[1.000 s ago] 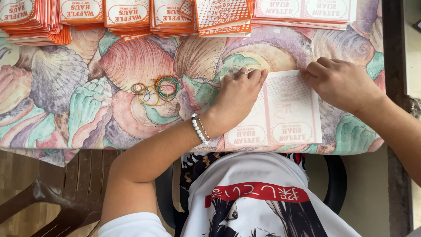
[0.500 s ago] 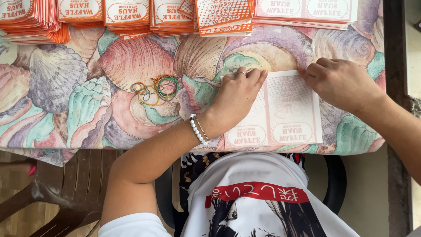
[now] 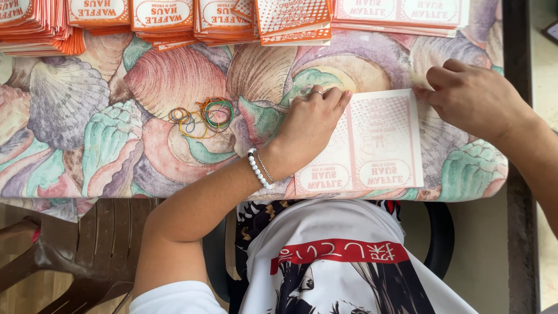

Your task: Folding printed paper sheets into small bags and stacking them.

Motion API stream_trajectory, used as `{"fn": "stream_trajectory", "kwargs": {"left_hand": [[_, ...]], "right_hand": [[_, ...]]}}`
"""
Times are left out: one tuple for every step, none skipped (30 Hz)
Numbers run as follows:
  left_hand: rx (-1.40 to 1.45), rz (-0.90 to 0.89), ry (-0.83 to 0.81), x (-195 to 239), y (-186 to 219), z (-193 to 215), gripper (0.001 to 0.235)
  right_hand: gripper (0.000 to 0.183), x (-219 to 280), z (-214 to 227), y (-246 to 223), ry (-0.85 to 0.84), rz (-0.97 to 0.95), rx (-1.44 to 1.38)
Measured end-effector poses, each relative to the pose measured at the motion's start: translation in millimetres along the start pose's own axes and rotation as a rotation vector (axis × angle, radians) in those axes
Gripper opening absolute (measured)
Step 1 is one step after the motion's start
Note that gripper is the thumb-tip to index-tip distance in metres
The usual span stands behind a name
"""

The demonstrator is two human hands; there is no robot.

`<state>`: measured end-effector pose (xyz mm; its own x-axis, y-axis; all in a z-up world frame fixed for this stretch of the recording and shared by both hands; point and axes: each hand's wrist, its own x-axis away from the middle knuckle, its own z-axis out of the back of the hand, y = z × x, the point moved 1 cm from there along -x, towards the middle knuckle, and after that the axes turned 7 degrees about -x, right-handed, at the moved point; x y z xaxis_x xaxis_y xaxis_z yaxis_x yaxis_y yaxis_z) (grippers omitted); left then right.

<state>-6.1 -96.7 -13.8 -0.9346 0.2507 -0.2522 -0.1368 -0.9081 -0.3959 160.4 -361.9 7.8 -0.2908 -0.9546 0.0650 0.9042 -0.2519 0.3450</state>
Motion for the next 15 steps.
{"fn": "stream_trajectory", "kwargs": {"left_hand": [[0.017, -0.002, 0.011, -0.5, -0.6, 0.4, 0.047], [0.014, -0.002, 0.019, -3.5, 0.8, 0.2, 0.047], [0.047, 0.004, 0.032, -7.9, 0.0, 0.1, 0.035], [0.08, 0.011, 0.046, -11.9, -1.3, 0.2, 0.026], [0.071, 0.018, 0.056, -20.1, -0.4, 1.9, 0.026], [0.169, 0.003, 0.07, -27.9, 0.1, 3.4, 0.015], [0.268, -0.004, 0.076, -32.7, 1.0, 4.4, 0.012], [0.26, 0.01, 0.079, -39.1, 9.2, -8.4, 0.012], [0.273, 0.06, 0.101, -45.7, 17.0, -21.4, 0.011], [0.286, 0.11, 0.124, -52.9, 24.5, -34.4, 0.013], [0.274, 0.124, 0.13, -55.6, 23.0, -35.8, 0.013], [0.316, 0.129, 0.08, -58.8, 21.6, -37.9, 0.016], [0.362, 0.129, 0.025, -60.4, 21.6, -40.3, 0.02], [0.354, 0.138, 0.027, -63.6, 15.9, -42.1, 0.02], [0.472, 0.151, -0.082, -66.4, 11.7, -45.1, 0.022]], "right_hand": [[0.015, 6.4, -8.8, 4.3, 0.112, -0.012, 0.033], [0.015, 9.1, -6.7, 4.2, 0.114, -0.016, 0.039], [0.015, 9.7, -4.4, 5.9, 0.108, -0.062, -0.076], [0.019, 10.1, -1.8, 7.3, 0.103, -0.108, -0.191], [0.019, 16.2, -1.1, 7.0, 0.113, -0.105, -0.18], [0.024, 22.0, 0.2, 7.0, 0.24, -0.15, -0.415], [0.033, 26.2, 0.2, 6.2, 0.363, -0.182, -0.657], [0.033, 28.5, 5.4, 3.0, 0.367, -0.167, -0.653], [0.033, 31.2, 9.6, 0.5, 0.354, -0.216, -0.764], [0.032, 34.2, 13.7, -1.7, 0.339, -0.265, -0.875], [0.032, 36.4, 13.1, -3.6, 0.346, -0.248, -0.869], [0.033, 38.7, 11.8, -4.4, 0.361, -0.284, -0.934], [0.034, 42.8, 9.5, -7.9, 0.372, -0.324, -1.005], [0.034, 39.8, 10.6, -6.7, 0.376, -0.313, -1.004], [0.039, 38.7, 10.8, -6.5, 0.354, -0.356, -1.084]]}}
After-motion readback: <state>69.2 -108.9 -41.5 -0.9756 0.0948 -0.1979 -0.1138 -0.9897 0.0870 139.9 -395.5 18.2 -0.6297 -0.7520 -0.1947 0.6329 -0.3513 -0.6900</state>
